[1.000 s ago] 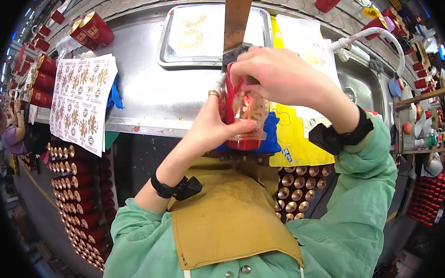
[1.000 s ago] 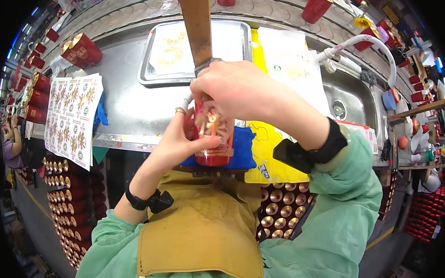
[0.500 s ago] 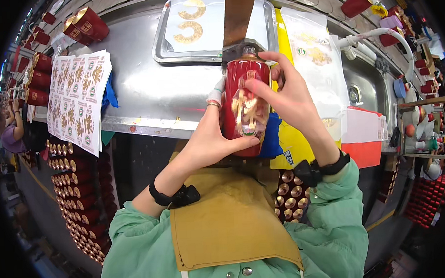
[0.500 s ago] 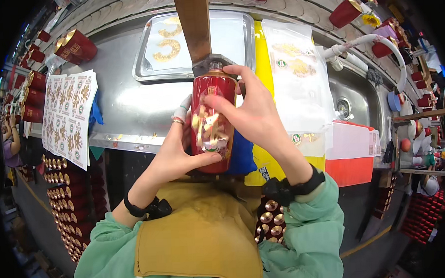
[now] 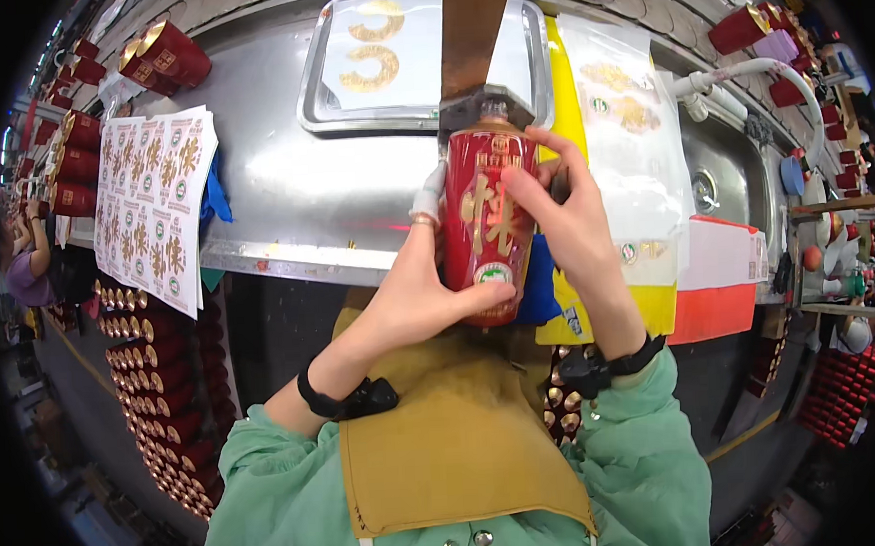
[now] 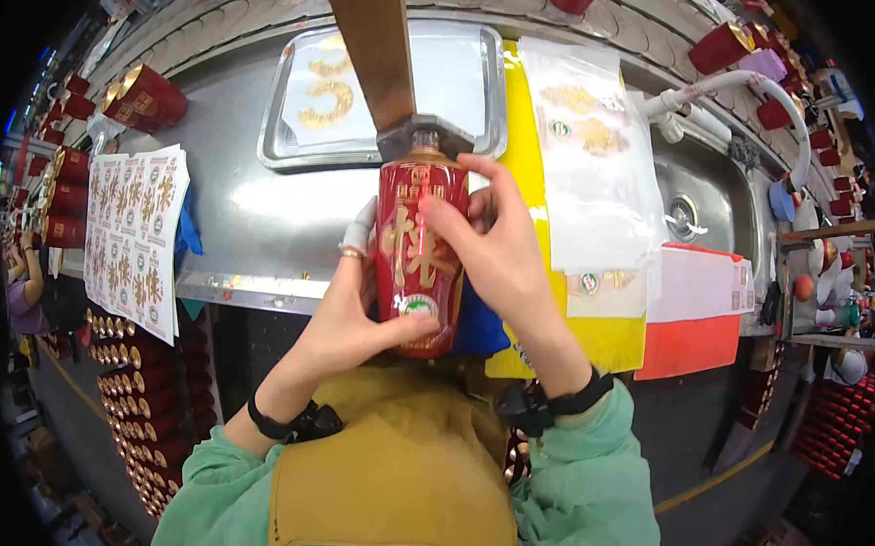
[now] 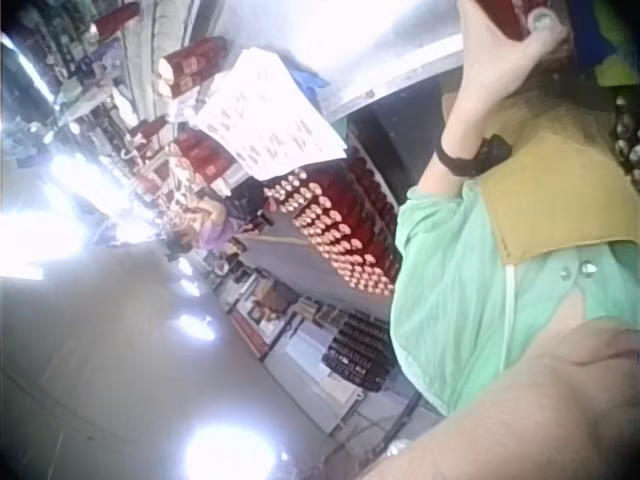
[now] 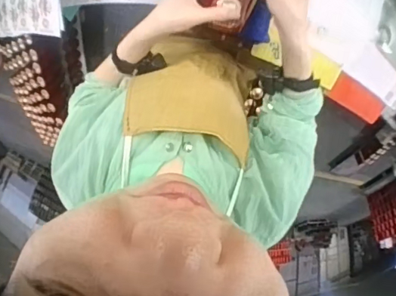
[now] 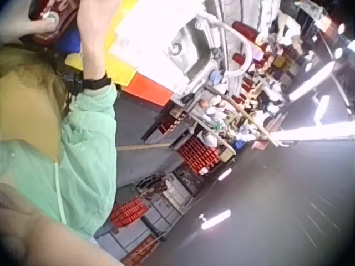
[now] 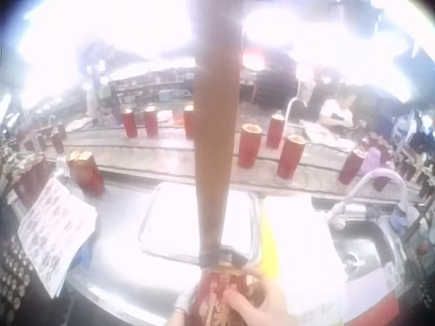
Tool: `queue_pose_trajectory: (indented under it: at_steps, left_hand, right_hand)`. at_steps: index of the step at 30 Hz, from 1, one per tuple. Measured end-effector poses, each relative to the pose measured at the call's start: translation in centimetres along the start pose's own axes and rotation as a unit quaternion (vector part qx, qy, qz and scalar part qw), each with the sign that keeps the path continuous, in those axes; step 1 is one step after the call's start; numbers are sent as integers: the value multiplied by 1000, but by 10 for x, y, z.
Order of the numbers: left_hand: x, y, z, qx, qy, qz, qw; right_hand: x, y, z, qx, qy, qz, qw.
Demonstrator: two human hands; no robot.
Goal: Manually applying and smoothing labels onto red liquor or oil bottles on an assembly line.
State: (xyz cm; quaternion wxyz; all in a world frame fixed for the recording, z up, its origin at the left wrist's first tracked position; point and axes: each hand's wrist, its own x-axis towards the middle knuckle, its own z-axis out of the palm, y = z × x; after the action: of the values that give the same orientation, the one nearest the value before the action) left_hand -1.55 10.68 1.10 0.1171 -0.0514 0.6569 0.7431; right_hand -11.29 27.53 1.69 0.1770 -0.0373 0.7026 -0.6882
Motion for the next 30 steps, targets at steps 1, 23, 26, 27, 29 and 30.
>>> queue_pose_trajectory:
  at_steps: [1, 23, 26, 27, 29, 30]
  left_hand:
    - [0, 0, 1, 5, 8, 38, 999]
    - [-3, 4, 11, 52, 22, 74, 996]
    - [-1, 5, 9, 3, 27, 52, 998]
    - [0, 5, 10, 10, 31, 61, 998]
    - [-1, 6, 9, -2, 27, 65, 998]
    - [-1, 6, 8, -17, 21, 59, 998]
  right_hand:
    - [-2, 1, 1, 4, 9, 10, 1000]
    - [-15, -8, 9, -56, 35, -14, 998]
    - [-15, -9, 11, -44, 38, -12, 998]
    - [-14, -9, 11, -32, 40, -9, 999]
    - [-14, -7, 10, -31, 36, -4, 999]
    - [-14, -7, 10, -29, 38, -5, 999]
